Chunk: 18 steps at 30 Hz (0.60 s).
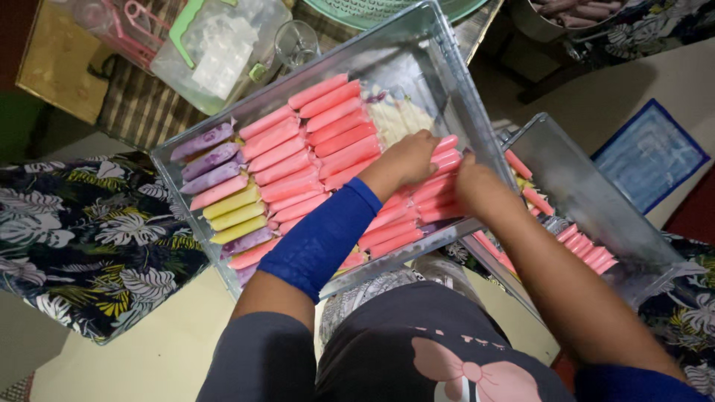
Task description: The person transfers pink and yellow sausages from one clear plastic tray to another, arranging them in neat rows. The person repeatedly moves individual sausages between the two trays to organize them by color and alignment.
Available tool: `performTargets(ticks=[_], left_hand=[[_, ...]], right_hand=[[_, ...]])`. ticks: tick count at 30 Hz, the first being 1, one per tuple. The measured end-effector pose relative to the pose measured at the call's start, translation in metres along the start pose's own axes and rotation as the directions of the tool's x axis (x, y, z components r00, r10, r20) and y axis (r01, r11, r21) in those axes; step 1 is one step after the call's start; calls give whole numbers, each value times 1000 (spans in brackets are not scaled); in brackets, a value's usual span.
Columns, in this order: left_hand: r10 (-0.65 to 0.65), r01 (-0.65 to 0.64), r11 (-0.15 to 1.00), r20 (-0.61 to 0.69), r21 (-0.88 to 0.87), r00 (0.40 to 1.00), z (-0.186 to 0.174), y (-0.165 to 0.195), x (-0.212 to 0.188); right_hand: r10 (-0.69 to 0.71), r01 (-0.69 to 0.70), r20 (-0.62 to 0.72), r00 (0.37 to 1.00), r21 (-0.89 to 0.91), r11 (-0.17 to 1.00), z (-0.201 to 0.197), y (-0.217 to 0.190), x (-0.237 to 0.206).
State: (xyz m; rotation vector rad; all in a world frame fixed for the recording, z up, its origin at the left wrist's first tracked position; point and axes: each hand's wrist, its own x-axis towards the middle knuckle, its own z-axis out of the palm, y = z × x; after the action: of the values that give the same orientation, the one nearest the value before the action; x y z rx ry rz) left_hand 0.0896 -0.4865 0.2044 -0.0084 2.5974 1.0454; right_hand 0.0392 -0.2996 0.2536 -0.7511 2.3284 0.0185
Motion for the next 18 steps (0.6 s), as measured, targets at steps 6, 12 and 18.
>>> performTargets(ticks=[6, 12, 18], left_hand=[[-38, 37, 999, 75, 27, 996, -5, -6, -6], [-87, 84, 995, 51, 48, 995, -17, 16, -9], [27, -3, 965, -86, 261, 996, -31, 60, -44]], right_hand=[[113, -124, 74, 991, 173, 977, -21, 7, -18], [74, -77, 205, 976, 7, 997, -35, -9, -30], [74, -47, 308, 949, -94, 994, -45, -21, -27]])
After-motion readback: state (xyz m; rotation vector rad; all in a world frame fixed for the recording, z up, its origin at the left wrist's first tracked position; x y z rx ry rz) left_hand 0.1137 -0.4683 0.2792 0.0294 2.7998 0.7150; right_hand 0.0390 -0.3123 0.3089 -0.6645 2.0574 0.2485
